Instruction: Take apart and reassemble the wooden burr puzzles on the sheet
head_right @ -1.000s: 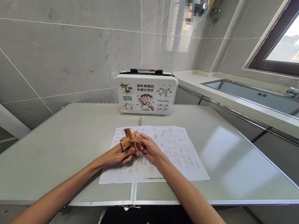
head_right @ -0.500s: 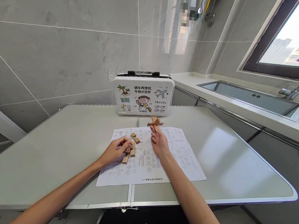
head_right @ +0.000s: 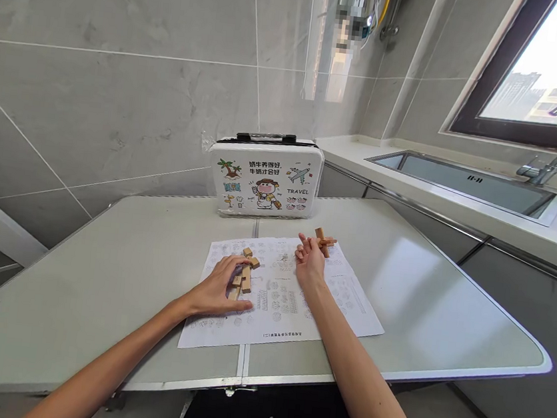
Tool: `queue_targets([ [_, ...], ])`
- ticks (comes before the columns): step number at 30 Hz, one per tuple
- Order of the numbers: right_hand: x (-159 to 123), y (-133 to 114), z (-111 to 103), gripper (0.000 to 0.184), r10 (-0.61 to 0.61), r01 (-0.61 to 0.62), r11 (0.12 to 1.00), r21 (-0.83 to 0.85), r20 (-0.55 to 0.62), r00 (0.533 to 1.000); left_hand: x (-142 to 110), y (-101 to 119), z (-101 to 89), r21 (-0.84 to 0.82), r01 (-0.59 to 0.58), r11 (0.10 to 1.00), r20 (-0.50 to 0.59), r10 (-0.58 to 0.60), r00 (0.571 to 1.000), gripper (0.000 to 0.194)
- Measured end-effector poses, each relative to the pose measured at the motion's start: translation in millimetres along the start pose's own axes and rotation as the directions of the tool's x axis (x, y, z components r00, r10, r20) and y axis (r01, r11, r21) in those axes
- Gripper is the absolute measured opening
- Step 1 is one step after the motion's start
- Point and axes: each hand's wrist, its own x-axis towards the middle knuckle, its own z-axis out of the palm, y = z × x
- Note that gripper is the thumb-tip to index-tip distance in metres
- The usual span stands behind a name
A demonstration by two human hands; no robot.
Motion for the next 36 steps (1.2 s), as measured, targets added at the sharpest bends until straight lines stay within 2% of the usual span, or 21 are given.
queue_targets([
  [4, -2, -4, 1, 0.035, -0.009, 0.009, 1.000, -0.020, -0.006, 1.000, -2, -2, -6.5, 0.018, -0.047, 0.999, 0.024, 0.047, 0.999, 0.094],
  [7, -6, -7, 7, 0.037, 0.002, 0.000, 0.998, -0.066, 0.028, 1.000, -3, -7, -12.4, 0.061, -0.054, 0.997, 0.008, 0.053, 0.999, 0.090],
  [12, -26, -1, 27, 0.032, 0.053, -0.017, 0.971, -0.239, 0.146, 0.988, -2, -16, -17.1, 0.148, -0.049, 0.988, -0.027, 0.054, 0.998, 0.077],
  [15, -43, 8, 38, 0.025, 0.074, 0.037, 0.916, -0.400, 0.258, 0.963, -1, -18, -17.1, 0.198, -0.066, 0.978, -0.038, 0.075, 0.996, 0.065],
  [16, -48, 11, 40, 0.020, 0.008, 0.207, 0.810, -0.548, 0.364, 0.931, -1, -19, -17.0, 0.209, -0.070, 0.975, -0.040, 0.080, 0.996, 0.063],
  [17, -52, 15, 40, 0.016, -0.065, 0.386, 0.661, -0.643, 0.463, 0.884, -1, -19, -17.0, 0.216, -0.072, 0.974, -0.041, 0.083, 0.996, 0.062],
  [19, -58, 23, 38, 0.015, -0.110, 0.612, 0.378, -0.695, 0.622, 0.775, -1, -19, -17.0, 0.226, -0.075, 0.971, -0.048, 0.088, 0.995, 0.065],
  [21, -59, 29, 34, 0.016, -0.063, 0.693, 0.201, -0.692, 0.697, 0.714, -1, -19, -17.5, 0.232, -0.080, 0.969, -0.057, 0.096, 0.994, 0.067],
  [22, -59, 31, 32, 0.016, -0.041, 0.705, 0.144, -0.694, 0.708, 0.705, -1, -18, -17.9, 0.233, -0.083, 0.969, -0.063, 0.100, 0.993, 0.068],
  [24, -57, 33, 30, 0.016, -0.017, 0.698, 0.096, -0.710, 0.700, 0.714, 0, -17, -18.9, 0.222, -0.089, 0.971, -0.077, 0.108, 0.991, 0.069],
  [27, -55, 30, 31, 0.017, -0.028, 0.656, 0.169, -0.736, 0.661, 0.750, 0, -14, -20.6, 0.186, -0.094, 0.978, -0.099, 0.114, 0.989, 0.072],
  [31, -55, 22, 37, 0.018, -0.085, 0.553, 0.434, -0.711, 0.579, 0.811, 0, -10, -21.9, 0.147, -0.076, 0.986, -0.120, 0.094, 0.988, 0.070],
  [33, -56, 20, 40, 0.023, -0.073, 0.474, 0.560, -0.680, 0.529, 0.845, 0, -10, -21.5, 0.158, -0.058, 0.986, -0.142, 0.081, 0.987, 0.068],
  [36, -58, 17, 43, 0.031, -0.024, 0.404, 0.659, -0.634, 0.519, 0.855, 1, -13, -19.5, 0.212, 0.000, 0.977, -0.190, 0.041, 0.981, 0.065],
])
